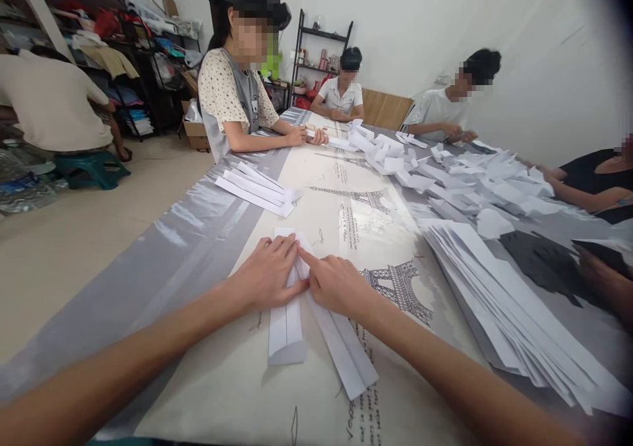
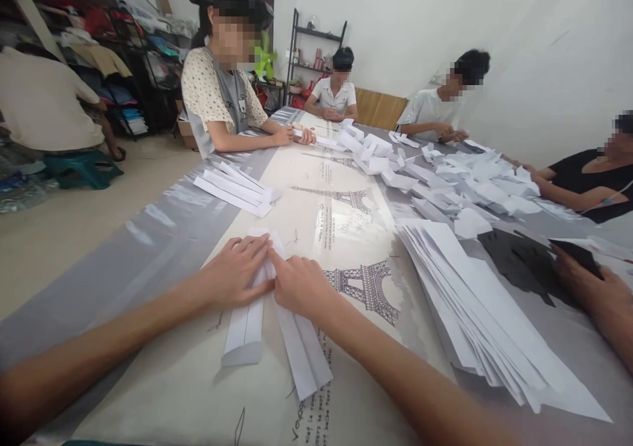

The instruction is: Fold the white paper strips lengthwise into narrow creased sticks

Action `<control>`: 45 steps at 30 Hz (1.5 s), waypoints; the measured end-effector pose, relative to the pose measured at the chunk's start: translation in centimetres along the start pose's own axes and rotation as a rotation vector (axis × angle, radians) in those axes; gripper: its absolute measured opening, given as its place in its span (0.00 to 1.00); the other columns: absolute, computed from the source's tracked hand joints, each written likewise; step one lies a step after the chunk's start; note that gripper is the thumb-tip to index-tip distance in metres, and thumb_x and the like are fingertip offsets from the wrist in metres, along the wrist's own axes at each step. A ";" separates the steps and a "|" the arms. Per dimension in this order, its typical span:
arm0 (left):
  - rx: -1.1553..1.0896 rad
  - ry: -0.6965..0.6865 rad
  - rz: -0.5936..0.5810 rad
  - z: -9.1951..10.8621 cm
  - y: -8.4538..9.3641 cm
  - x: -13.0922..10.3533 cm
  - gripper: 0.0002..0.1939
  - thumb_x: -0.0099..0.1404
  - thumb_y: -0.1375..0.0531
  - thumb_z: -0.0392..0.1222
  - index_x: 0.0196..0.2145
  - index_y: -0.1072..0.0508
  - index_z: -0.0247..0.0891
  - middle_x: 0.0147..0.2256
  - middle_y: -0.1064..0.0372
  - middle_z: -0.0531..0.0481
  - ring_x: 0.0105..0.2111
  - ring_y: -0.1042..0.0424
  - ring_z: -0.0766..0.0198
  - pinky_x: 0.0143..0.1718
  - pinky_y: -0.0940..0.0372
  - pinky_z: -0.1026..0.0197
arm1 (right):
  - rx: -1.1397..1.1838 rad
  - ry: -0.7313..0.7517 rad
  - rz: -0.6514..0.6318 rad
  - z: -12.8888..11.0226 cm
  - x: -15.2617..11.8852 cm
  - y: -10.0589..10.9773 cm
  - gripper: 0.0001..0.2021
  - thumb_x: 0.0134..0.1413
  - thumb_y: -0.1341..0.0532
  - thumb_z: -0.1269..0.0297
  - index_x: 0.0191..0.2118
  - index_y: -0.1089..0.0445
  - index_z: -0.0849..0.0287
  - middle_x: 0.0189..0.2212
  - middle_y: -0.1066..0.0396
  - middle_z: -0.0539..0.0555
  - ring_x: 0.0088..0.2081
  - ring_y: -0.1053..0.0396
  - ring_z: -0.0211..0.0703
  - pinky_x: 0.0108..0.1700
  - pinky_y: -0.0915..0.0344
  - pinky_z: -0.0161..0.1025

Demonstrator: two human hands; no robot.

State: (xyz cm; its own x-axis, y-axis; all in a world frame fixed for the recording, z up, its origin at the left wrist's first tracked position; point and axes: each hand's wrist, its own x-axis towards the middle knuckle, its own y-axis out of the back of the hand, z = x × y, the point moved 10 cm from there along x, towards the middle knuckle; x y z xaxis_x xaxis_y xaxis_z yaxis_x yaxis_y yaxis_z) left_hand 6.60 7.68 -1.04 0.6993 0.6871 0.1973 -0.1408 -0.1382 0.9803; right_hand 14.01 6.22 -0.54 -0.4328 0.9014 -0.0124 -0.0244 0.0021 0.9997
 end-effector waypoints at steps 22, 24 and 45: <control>-0.039 0.013 -0.029 -0.9 0.4 0.0 0.36 0.76 0.59 0.63 0.64 0.38 0.31 0.64 0.39 0.35 0.61 0.38 0.46 0.60 0.46 0.46 | -0.288 0.393 0.088 -3.2 -10.8 -1.4 0.33 0.46 0.46 0.85 0.62 0.39 0.79 0.25 0.26 0.53 0.20 0.34 0.41 0.22 0.54 0.43; -0.010 0.007 -0.017 -0.8 0.5 0.2 0.30 0.78 0.59 0.57 0.61 0.35 0.32 0.62 0.36 0.36 0.59 0.36 0.48 0.58 0.44 0.46 | -0.324 0.422 0.095 -3.8 -11.6 -1.5 0.34 0.46 0.45 0.86 0.63 0.41 0.81 0.27 0.26 0.55 0.21 0.33 0.41 0.22 0.52 0.43; 0.049 -0.087 0.224 0.0 2.1 0.1 0.19 0.74 0.49 0.42 0.59 0.34 0.32 0.57 0.35 0.34 0.55 0.34 0.46 0.63 0.47 0.38 | 0.825 -0.192 -0.056 3.8 -4.2 -1.4 0.03 0.57 0.37 0.65 0.37 0.32 0.55 0.27 0.38 0.45 0.29 0.41 0.39 0.32 0.41 0.37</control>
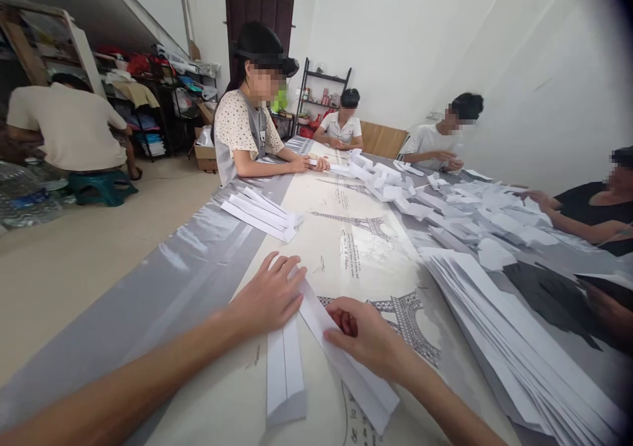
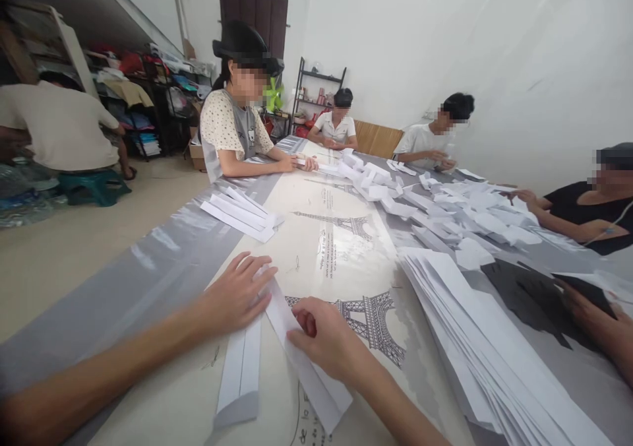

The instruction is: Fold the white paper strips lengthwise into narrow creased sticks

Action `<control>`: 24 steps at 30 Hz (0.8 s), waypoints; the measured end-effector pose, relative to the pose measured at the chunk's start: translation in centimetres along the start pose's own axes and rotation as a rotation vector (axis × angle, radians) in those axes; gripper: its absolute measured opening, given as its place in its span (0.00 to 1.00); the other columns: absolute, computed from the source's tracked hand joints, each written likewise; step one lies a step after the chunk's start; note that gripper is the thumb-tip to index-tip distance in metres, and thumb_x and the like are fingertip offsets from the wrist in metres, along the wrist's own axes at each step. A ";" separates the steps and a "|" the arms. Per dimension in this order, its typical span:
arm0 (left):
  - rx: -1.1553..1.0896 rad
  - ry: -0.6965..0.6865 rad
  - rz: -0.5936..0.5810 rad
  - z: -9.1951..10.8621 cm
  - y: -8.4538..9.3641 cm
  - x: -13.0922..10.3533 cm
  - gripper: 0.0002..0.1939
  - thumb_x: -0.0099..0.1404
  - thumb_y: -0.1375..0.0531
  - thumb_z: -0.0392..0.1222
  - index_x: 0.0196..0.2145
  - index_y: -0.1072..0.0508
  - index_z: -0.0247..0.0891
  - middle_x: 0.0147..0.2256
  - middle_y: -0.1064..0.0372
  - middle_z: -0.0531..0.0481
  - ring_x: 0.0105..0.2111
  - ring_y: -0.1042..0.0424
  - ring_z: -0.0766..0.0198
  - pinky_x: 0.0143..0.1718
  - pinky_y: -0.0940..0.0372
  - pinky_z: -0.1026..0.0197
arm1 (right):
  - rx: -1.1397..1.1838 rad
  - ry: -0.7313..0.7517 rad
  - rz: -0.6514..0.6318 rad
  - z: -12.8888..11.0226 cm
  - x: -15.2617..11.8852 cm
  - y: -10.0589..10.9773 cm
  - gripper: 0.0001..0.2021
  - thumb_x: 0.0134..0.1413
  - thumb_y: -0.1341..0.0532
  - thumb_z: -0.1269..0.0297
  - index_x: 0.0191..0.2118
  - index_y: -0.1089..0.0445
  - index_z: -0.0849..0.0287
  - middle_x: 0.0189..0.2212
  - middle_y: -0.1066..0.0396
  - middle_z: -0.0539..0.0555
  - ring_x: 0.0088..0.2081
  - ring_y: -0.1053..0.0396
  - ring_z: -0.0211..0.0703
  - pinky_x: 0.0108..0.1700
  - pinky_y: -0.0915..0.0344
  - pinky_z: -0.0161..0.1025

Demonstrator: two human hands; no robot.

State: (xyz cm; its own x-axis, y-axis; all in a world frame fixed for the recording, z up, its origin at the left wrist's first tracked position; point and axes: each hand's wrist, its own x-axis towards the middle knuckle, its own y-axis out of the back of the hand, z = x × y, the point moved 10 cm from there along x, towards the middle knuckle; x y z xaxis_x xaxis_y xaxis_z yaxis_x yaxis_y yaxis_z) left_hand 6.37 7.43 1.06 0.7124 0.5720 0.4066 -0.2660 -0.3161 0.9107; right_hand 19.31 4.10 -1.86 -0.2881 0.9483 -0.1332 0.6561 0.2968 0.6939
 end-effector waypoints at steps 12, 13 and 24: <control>-0.228 -0.385 0.056 4.2 1.5 -1.5 0.21 0.73 0.52 0.26 0.60 0.36 0.33 0.46 0.28 0.42 0.47 0.30 0.57 0.64 0.42 0.42 | 0.248 0.036 -0.106 0.7 -0.9 0.5 0.14 0.56 0.36 0.70 0.48 0.34 0.51 0.37 0.30 0.48 0.32 0.34 0.37 0.38 0.31 0.39; -0.232 -0.385 0.068 4.2 1.7 -1.5 0.20 0.72 0.52 0.26 0.59 0.35 0.33 0.45 0.29 0.42 0.46 0.30 0.57 0.63 0.41 0.43 | 0.264 0.040 -0.119 0.6 -0.9 0.3 0.16 0.56 0.35 0.69 0.50 0.34 0.51 0.38 0.30 0.48 0.32 0.34 0.37 0.39 0.30 0.39; -0.070 -0.399 0.295 4.1 5.5 -1.5 0.09 0.70 0.45 0.24 0.37 0.30 0.35 0.34 0.33 0.48 0.34 0.35 0.62 0.42 0.35 0.56 | -0.449 0.428 0.263 -3.2 -3.1 3.5 0.11 0.65 0.47 0.77 0.37 0.32 0.57 0.35 0.31 0.53 0.32 0.35 0.38 0.29 0.40 0.36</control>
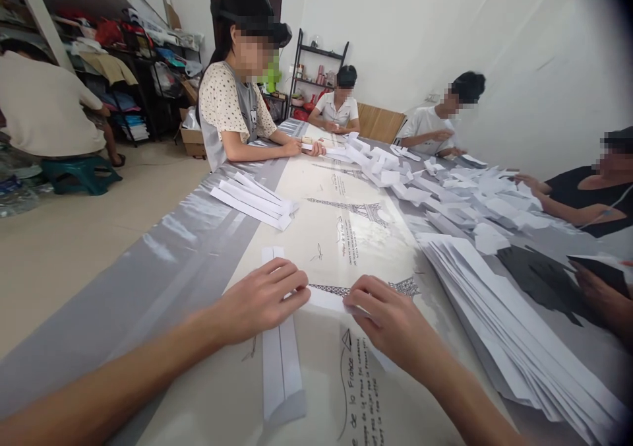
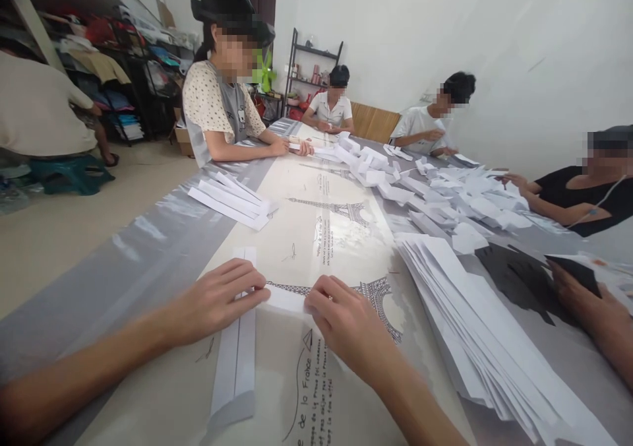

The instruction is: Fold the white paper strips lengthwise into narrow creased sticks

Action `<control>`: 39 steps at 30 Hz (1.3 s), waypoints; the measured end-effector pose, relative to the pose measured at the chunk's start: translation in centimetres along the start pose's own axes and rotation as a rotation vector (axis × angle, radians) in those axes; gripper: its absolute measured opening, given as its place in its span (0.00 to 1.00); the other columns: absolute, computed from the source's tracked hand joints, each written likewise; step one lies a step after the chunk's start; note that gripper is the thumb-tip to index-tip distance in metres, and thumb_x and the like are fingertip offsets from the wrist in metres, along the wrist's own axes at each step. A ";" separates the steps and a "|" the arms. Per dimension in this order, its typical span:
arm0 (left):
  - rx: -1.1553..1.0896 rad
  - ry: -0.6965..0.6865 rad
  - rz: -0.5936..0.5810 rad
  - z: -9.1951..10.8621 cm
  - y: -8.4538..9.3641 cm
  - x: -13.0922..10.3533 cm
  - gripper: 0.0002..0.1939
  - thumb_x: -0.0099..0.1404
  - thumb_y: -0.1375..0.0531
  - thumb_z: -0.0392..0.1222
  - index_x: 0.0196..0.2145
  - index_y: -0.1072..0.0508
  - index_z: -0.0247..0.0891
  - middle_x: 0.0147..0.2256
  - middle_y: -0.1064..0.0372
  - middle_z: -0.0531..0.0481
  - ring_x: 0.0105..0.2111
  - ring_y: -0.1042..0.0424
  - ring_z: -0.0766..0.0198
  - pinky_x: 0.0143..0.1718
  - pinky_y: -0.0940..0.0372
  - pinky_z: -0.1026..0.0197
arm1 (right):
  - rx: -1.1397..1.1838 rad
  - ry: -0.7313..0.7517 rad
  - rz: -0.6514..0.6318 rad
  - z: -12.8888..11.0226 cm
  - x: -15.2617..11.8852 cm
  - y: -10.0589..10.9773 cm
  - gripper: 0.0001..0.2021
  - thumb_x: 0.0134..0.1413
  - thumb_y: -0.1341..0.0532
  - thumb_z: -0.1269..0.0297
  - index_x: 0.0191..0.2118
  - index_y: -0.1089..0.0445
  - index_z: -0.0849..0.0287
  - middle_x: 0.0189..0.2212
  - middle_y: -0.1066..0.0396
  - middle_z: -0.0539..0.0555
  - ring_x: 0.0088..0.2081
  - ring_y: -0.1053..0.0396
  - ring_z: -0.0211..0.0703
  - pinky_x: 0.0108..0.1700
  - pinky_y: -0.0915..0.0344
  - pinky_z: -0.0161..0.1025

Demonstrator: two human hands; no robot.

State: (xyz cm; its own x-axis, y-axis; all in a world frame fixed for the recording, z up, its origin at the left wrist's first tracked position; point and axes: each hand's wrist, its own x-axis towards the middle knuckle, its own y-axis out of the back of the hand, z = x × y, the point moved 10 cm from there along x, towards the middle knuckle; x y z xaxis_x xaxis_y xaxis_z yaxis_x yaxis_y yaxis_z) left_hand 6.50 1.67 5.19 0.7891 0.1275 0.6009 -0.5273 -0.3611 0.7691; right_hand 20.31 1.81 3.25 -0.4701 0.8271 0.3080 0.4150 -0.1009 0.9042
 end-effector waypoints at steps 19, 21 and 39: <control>0.102 -0.090 -0.217 0.8 -3.0 -0.6 0.09 0.70 0.46 0.24 0.38 0.28 0.31 0.35 0.31 0.45 0.34 0.32 0.59 0.39 0.33 0.56 | -0.129 0.059 -0.120 -0.6 -0.8 -1.5 0.11 0.64 0.44 0.79 0.35 0.29 0.58 0.35 0.31 0.52 0.32 0.35 0.41 0.29 0.42 0.38; 0.031 -0.067 -0.245 0.3 -3.2 -0.7 0.10 0.72 0.47 0.26 0.37 0.28 0.33 0.36 0.31 0.46 0.34 0.32 0.60 0.39 0.34 0.57 | -0.031 -0.050 -0.205 0.2 -0.9 -2.5 0.07 0.67 0.43 0.72 0.38 0.28 0.58 0.37 0.30 0.54 0.32 0.34 0.40 0.29 0.39 0.38; -0.553 0.515 -0.429 -6.1 -6.3 -2.8 0.18 0.77 0.48 0.49 0.33 0.28 0.38 0.36 0.32 0.52 0.37 0.32 0.63 0.41 0.40 0.60 | 0.466 -0.456 -0.366 3.8 -1.3 -3.9 0.12 0.64 0.40 0.58 0.31 0.25 0.55 0.30 0.27 0.51 0.29 0.36 0.40 0.31 0.39 0.40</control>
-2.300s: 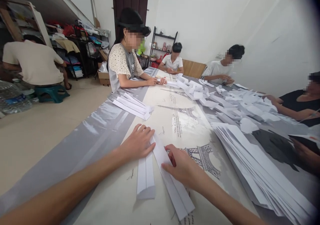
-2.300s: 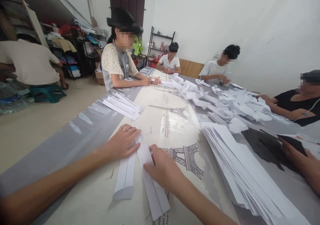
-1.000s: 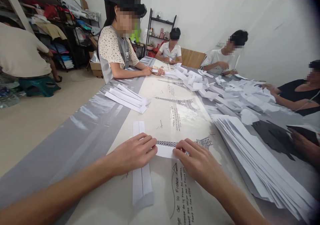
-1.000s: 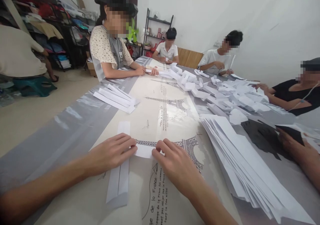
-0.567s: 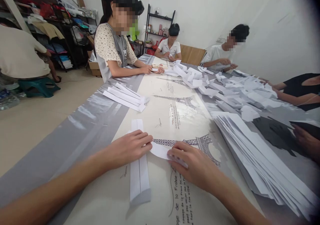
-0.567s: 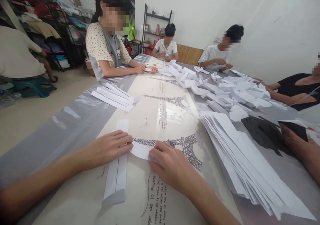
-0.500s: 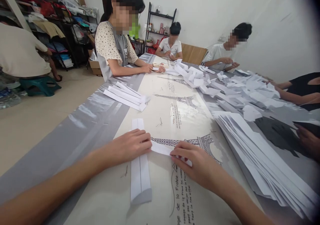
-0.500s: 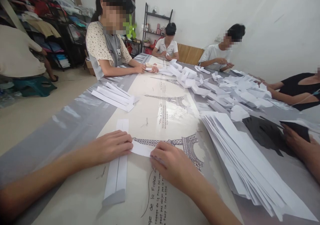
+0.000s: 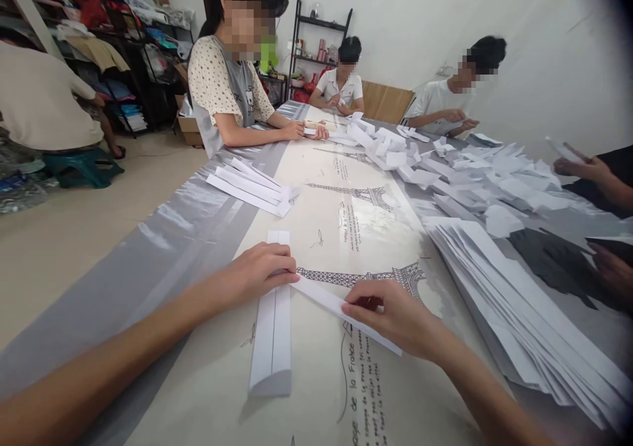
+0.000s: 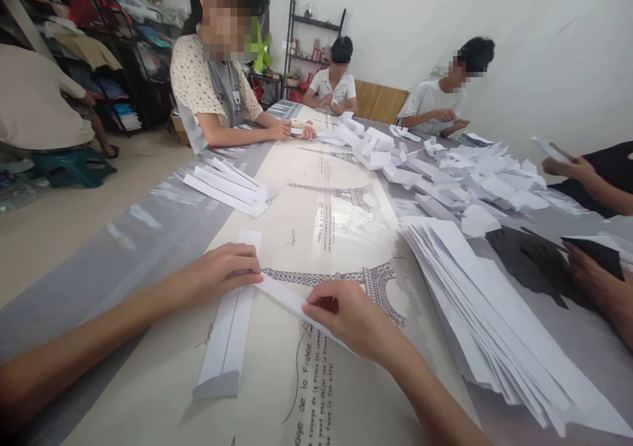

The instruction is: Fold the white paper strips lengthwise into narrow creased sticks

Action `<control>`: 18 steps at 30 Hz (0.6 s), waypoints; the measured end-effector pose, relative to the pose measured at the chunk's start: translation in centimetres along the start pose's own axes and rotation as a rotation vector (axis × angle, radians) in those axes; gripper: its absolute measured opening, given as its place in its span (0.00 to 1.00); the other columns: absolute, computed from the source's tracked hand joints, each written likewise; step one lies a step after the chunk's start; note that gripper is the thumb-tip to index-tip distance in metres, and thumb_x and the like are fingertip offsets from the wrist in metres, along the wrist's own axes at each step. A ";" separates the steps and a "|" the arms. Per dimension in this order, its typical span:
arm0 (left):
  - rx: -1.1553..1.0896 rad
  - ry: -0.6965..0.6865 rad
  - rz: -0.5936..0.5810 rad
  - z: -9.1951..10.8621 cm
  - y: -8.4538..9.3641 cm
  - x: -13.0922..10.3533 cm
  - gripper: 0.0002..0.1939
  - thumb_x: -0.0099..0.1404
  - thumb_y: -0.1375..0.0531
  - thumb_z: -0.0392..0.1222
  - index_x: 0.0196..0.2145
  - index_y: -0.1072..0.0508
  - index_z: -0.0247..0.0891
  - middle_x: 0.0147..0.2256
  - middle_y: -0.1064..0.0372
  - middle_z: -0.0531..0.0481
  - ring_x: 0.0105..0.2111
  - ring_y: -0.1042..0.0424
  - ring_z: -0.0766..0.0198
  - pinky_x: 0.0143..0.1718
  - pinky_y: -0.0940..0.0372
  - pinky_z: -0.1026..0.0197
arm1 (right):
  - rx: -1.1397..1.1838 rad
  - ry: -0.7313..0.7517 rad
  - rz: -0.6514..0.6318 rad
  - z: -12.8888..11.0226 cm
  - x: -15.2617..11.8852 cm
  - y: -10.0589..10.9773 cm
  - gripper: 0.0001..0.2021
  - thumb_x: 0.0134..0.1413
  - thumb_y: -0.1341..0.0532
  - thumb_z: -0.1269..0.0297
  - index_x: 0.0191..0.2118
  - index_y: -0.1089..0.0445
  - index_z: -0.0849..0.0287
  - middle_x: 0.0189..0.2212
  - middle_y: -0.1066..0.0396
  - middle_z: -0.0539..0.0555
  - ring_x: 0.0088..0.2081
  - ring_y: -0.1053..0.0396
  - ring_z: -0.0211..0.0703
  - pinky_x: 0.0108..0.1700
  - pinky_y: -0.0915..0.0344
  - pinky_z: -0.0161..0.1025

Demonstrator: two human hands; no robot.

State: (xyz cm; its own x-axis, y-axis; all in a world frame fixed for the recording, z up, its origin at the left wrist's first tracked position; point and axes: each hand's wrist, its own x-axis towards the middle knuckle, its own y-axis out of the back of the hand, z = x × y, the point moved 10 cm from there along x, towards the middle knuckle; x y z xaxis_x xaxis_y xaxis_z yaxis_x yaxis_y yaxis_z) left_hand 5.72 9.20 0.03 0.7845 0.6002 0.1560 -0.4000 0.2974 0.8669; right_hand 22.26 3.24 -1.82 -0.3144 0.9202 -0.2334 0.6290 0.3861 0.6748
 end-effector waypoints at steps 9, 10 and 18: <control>-0.018 0.162 0.032 -1.7 0.4 0.0 0.15 0.71 0.40 0.49 0.30 0.31 0.38 0.34 0.31 0.54 0.40 0.32 0.60 0.50 0.42 0.55 | -0.052 -0.033 0.045 0.4 -0.3 0.0 0.05 0.63 0.40 0.59 0.40 0.31 0.53 0.27 0.30 0.48 0.28 0.36 0.39 0.28 0.38 0.37; -0.028 0.158 0.045 -1.7 0.4 0.0 0.15 0.71 0.40 0.49 0.30 0.31 0.39 0.34 0.31 0.54 0.40 0.31 0.60 0.51 0.43 0.54 | -0.062 -0.017 0.045 0.3 -0.2 -0.1 0.06 0.64 0.40 0.59 0.44 0.30 0.51 0.27 0.30 0.47 0.28 0.35 0.39 0.28 0.38 0.37; -0.035 0.101 0.052 -1.1 0.8 0.6 0.18 0.72 0.41 0.49 0.26 0.30 0.38 0.28 0.31 0.56 0.34 0.31 0.63 0.44 0.43 0.57 | -0.280 0.170 0.018 -1.4 -0.4 -0.5 0.17 0.71 0.49 0.63 0.51 0.23 0.43 0.29 0.36 0.50 0.27 0.39 0.39 0.28 0.45 0.39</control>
State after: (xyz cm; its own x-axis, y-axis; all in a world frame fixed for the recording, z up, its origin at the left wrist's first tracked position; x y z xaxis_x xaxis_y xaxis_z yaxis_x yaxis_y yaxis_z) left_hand 5.36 10.59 0.27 0.7108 0.6872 0.1503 -0.4570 0.2887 0.8413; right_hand 21.10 2.61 -1.11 -0.4341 0.8935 -0.1149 0.4229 0.3147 0.8498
